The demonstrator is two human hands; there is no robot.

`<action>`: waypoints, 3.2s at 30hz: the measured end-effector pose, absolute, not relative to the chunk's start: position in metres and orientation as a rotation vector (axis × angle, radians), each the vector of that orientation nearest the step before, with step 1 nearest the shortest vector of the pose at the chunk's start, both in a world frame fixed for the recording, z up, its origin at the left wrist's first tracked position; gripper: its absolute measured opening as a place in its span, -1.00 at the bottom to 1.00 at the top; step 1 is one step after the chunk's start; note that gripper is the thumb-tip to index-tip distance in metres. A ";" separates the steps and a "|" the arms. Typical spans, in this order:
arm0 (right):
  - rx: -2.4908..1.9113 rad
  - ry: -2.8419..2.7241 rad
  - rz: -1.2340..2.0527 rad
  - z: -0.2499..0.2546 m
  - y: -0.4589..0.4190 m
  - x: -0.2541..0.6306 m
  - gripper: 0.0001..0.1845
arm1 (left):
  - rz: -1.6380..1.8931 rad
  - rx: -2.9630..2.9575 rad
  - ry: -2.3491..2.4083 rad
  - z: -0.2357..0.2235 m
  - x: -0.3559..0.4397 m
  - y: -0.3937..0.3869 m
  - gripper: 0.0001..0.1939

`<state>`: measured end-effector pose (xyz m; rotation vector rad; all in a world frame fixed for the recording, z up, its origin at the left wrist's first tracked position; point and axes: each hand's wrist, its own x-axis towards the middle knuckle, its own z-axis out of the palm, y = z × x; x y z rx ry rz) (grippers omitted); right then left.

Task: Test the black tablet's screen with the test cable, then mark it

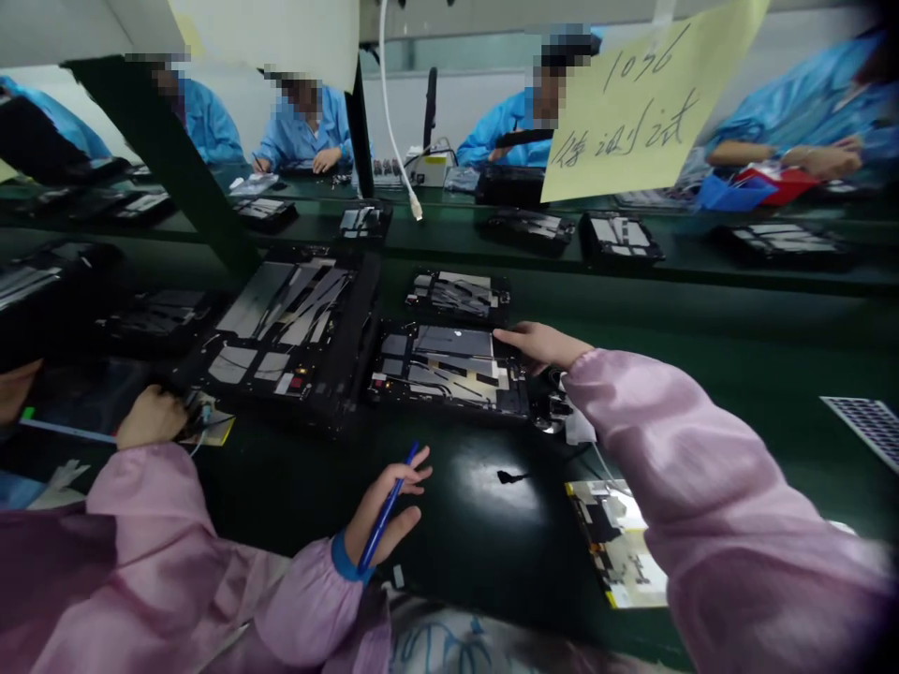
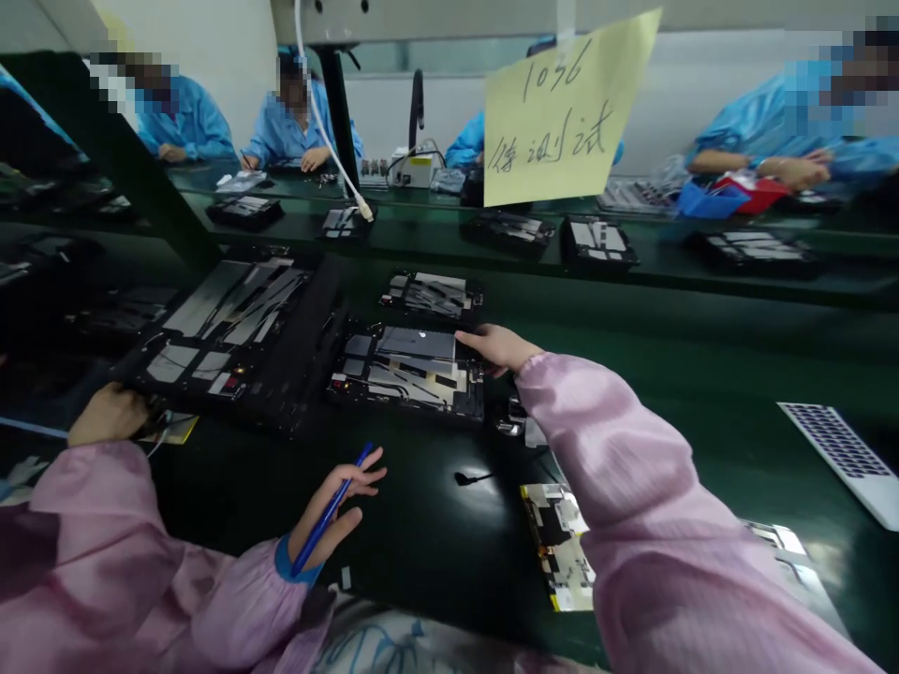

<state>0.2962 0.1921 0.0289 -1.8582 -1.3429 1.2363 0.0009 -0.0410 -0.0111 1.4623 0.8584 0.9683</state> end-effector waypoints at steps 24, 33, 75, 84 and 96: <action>-1.231 -0.709 1.406 0.057 0.007 0.303 -0.54 | 1.799 1.052 1.204 -0.015 -0.009 -0.053 -0.70; -1.467 -0.969 1.417 -0.009 -0.091 0.290 -0.50 | 0.927 1.358 1.584 0.004 -0.031 -0.069 -0.74; -1.057 -1.742 1.065 -0.024 -0.097 0.287 -0.75 | 0.777 1.654 1.716 0.029 -0.017 -0.045 -0.76; -1.210 -1.929 0.665 -0.017 -0.105 0.271 -0.78 | 0.694 1.575 1.593 0.055 -0.002 -0.045 -0.81; -0.824 -2.012 0.903 0.037 -0.116 0.311 -0.61 | 1.113 1.843 1.636 0.083 0.004 -0.060 -0.70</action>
